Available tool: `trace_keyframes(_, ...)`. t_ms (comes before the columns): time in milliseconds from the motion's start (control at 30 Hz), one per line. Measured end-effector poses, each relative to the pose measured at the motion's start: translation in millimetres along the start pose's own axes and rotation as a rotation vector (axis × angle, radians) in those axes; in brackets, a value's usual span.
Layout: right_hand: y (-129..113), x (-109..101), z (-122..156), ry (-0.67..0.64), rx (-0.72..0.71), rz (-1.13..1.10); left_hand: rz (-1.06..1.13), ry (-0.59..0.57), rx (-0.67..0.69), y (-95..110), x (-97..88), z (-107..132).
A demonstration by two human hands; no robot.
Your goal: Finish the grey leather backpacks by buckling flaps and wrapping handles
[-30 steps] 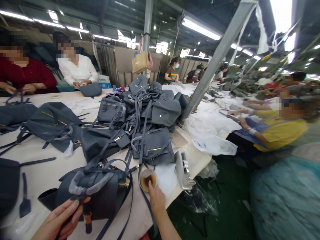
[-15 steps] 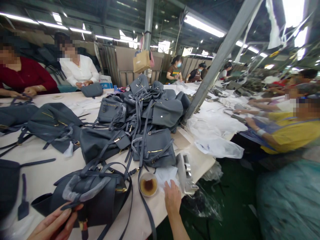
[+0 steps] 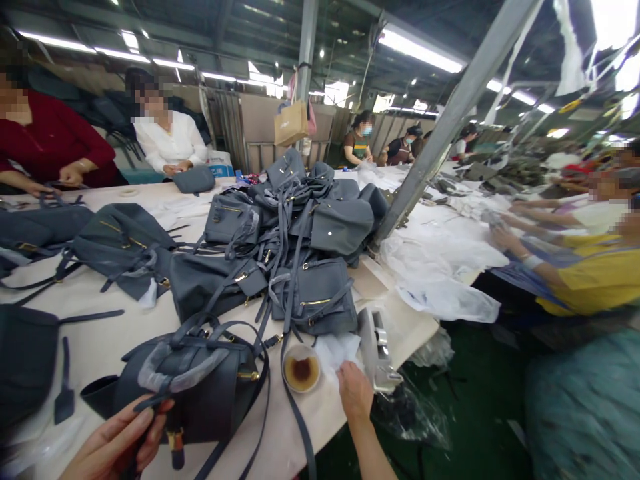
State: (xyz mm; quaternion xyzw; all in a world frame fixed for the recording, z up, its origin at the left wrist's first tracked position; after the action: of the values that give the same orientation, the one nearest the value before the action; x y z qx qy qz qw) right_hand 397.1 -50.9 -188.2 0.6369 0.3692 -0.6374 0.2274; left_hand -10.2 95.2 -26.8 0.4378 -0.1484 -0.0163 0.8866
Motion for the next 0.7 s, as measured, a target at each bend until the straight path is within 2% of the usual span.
trace_keyframes(133,5.1,-3.3,-4.5,0.001,0.016,-0.096,0.012,-0.003,-0.015,1.5,1.0,2.5)
trace_keyframes(433,6.8,-12.3,-14.2,-0.034,-0.064,-0.220,0.041,-0.039,-0.021,6.8,7.7,7.1)
trace_keyframes(533,7.1,-12.5,-17.7,0.000,-0.021,-0.230,0.041,-0.046,-0.033,7.1,8.0,8.7)
trace_keyframes(700,17.8,-3.8,-28.2,0.109,0.133,-0.248,0.042,-0.040,-0.041,4.2,6.6,6.6)
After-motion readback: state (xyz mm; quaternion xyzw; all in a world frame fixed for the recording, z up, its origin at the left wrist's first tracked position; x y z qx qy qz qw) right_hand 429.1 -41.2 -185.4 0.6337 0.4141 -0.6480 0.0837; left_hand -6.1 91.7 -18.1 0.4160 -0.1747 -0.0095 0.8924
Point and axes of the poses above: each hand's wrist, its own z-axis away from the middle knuckle, its own x-axis out of the palm, y = z × x, the point moved 5 cm from there along -z, towards the middle knuckle, and after that the axes turned 3 degrees about y, right-handed, at the moved point
